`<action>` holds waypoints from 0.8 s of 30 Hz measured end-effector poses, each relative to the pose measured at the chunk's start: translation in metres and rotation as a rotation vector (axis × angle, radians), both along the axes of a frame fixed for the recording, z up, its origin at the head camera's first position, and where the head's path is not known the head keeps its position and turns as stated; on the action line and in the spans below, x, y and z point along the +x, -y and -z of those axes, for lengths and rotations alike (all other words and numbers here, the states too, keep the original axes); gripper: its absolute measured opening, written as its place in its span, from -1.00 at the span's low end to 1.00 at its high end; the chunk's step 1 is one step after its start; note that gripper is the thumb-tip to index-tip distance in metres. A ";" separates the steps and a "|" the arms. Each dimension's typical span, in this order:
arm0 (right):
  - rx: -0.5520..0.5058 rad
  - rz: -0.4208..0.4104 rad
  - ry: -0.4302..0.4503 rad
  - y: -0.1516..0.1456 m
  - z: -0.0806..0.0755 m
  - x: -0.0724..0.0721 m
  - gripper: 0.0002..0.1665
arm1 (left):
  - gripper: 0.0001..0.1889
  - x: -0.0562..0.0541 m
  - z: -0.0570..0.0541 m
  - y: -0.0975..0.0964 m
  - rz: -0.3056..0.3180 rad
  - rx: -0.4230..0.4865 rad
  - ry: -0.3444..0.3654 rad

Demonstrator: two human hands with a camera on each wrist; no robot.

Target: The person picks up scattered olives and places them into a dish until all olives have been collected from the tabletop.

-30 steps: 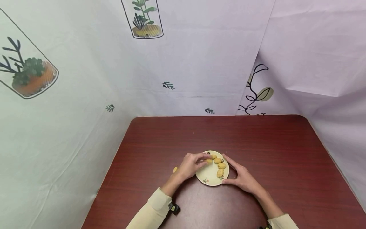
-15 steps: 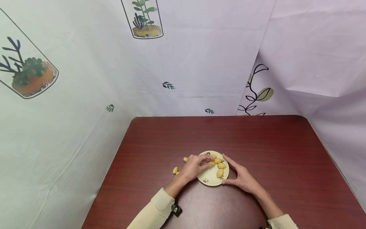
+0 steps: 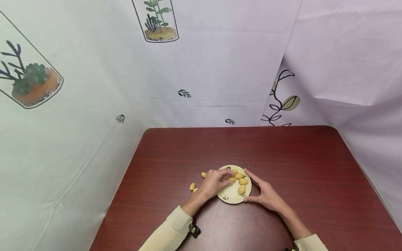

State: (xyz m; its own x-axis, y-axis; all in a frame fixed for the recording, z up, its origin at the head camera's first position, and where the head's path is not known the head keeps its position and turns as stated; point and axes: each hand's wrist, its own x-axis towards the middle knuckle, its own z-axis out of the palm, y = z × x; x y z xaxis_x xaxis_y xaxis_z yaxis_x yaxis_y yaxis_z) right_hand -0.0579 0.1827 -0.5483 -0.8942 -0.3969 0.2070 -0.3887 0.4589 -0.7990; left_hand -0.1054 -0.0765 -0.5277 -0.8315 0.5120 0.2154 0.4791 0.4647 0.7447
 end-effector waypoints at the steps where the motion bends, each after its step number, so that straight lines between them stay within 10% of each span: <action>1: 0.001 0.000 -0.001 0.000 0.000 0.000 0.27 | -0.71 0.000 0.000 0.000 -0.002 -0.006 -0.008; 24: -0.002 -0.004 0.001 0.000 0.001 0.000 0.27 | -0.81 -0.002 0.002 -0.001 -0.097 -0.105 -0.209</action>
State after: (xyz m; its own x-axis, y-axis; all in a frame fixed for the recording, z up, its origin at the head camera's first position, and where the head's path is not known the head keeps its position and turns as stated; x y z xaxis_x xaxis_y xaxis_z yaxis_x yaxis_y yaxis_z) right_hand -0.0575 0.1826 -0.5488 -0.8928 -0.4003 0.2066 -0.3895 0.4554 -0.8006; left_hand -0.1073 -0.0754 -0.5301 -0.8206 0.4608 0.3380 0.5673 0.5852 0.5795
